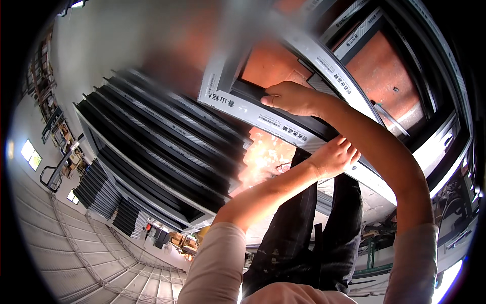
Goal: The person test-fits strips into window frames, cuts a strip using a miter saw, fits the strips into the window frames by hand, and stacks the window frames onto a pile.
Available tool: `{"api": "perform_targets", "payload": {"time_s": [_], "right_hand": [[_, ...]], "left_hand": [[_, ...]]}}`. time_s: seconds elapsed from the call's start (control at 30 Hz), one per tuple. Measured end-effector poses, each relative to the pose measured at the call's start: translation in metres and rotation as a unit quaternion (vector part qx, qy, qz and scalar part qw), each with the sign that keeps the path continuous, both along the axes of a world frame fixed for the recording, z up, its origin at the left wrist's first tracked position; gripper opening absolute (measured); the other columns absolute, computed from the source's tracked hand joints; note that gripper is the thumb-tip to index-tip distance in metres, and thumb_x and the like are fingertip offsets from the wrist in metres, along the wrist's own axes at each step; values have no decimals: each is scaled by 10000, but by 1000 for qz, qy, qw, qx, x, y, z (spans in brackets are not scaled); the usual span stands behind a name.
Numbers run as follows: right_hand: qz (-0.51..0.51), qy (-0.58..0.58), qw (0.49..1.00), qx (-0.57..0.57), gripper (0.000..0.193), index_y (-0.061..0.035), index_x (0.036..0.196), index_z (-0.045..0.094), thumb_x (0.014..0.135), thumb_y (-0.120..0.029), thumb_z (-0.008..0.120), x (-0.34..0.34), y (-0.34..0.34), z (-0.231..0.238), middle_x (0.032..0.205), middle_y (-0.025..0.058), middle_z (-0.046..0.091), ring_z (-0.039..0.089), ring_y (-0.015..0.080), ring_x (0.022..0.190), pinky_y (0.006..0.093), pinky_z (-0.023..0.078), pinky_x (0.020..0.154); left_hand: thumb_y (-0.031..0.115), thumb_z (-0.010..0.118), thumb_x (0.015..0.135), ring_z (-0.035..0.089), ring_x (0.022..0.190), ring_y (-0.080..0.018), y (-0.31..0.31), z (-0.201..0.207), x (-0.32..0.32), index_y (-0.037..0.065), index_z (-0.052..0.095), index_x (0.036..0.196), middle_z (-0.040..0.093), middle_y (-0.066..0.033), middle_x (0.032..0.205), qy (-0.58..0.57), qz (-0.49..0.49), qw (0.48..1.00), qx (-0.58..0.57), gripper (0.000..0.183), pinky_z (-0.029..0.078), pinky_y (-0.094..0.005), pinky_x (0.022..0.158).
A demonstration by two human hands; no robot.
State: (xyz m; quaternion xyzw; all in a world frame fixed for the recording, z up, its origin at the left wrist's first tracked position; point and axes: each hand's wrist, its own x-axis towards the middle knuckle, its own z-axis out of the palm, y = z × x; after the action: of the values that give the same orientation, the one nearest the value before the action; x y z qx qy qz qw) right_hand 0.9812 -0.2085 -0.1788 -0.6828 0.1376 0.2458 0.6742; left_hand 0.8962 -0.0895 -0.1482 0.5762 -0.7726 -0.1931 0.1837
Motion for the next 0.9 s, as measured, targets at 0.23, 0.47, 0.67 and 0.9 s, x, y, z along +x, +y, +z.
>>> {"api": "perform_targets", "payload": {"time_s": [0.23, 0.47, 0.67, 0.9], "right_hand": [[14, -1, 1000, -21, 420, -8, 886, 639, 954, -401, 509, 4, -2, 3, 760, 122, 605, 588, 210, 767, 343, 440, 742], [-48, 25, 999, -4, 411, 37, 1022, 634, 945, -356, 545, -3, 12, -6, 875, 176, 653, 621, 250, 850, 359, 464, 776], [-47, 8, 998, 43, 443, 62, 1117, 613, 936, -340, 571, -3, 4, -2, 973, 197, 668, 629, 253, 913, 347, 469, 822], [-17, 32, 999, -11, 538, 78, 1238, 547, 905, -341, 605, 3, 5, 14, 1144, 247, 629, 607, 317, 1079, 358, 455, 928]], "left_hand": [[255, 548, 879, 515, 1084, -304, -2, 2, 2, -5, 606, 1070, 602, -121, 1039, 23, 2, 1000, -5, 328, 378, -476, 996], [267, 544, 880, 511, 1092, -305, 0, 0, -1, -15, 598, 1087, 598, -120, 1056, 5, 5, 1000, -2, 354, 371, -488, 998], [277, 550, 878, 515, 1092, -312, -3, 6, 0, -14, 607, 1097, 594, -136, 1081, -12, 2, 1000, -6, 368, 358, -477, 1014], [275, 493, 854, 477, 1159, -352, 8, -4, -3, 32, 618, 1080, 566, -151, 1163, -9, -8, 1000, -24, 354, 358, -525, 1023]]}}
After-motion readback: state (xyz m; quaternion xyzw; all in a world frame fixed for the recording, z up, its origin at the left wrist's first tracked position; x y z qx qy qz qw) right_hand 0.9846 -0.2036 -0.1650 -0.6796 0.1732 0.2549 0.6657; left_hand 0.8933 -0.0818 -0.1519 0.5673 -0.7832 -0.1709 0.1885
